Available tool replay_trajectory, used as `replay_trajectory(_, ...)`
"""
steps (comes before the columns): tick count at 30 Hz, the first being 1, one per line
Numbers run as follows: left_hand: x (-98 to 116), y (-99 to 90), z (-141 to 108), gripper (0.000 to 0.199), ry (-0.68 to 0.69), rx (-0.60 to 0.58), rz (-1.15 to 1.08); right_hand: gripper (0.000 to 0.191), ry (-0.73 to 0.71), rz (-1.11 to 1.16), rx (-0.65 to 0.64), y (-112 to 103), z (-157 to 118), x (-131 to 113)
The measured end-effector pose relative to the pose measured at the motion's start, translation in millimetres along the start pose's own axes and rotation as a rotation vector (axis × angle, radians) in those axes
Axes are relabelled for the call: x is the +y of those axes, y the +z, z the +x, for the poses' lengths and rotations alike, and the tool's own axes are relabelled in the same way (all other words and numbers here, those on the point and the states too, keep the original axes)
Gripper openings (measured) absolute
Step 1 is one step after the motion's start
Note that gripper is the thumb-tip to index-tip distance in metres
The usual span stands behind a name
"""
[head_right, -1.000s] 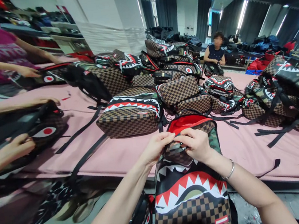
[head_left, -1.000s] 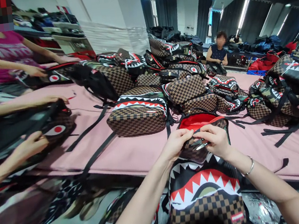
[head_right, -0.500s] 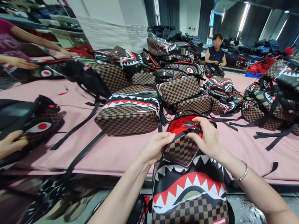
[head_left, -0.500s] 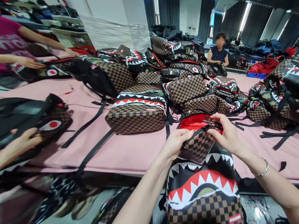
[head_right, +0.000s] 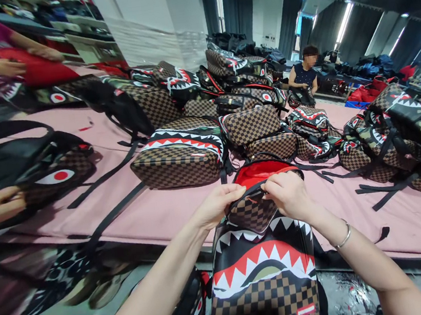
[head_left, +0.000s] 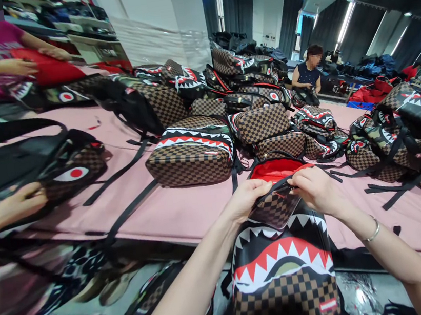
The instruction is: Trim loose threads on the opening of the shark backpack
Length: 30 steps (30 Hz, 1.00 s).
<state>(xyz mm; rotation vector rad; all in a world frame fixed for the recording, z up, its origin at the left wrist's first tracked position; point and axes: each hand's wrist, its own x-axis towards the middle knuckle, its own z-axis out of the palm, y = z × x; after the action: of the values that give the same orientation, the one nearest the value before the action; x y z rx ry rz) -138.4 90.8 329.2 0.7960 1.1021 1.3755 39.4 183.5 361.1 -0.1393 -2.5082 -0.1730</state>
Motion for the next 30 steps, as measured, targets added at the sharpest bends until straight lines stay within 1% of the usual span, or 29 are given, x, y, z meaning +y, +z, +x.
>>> replay_trajectory(5,-1.6,-1.0,0.3,0.035,-0.026,-0.004,-0.010,0.015,-0.023,-0.040,-0.059,-2.8,5.0,-2.6)
replay_trajectory(11,-2.0,-0.5,1.3,0.036,-0.022,0.015,-0.008,0.014,-0.067,-0.154,-0.054,-5.5,8.4,-4.7)
replay_trajectory(15,-1.3,-0.2,1.4,0.036,-0.027,0.016,0.006,0.018,-0.106,-0.211,-0.077,-7.2,8.8,-4.8)
replay_trajectory(19,0.0,-0.1,0.7,0.035,-0.031,0.011,0.011,0.021,-0.134,-0.222,-0.085,-8.7,9.6,-3.8)
replay_trajectory(23,1.2,0.2,1.1,0.037,-0.046,0.003,0.013,0.019,-0.175,-0.209,-0.071,-9.3,10.4,-1.2)
replay_trajectory(30,3.6,2.7,-0.8,0.037,-0.051,0.006,-0.007,0.019,-0.208,-0.225,-0.076,-7.9,9.6,2.9)
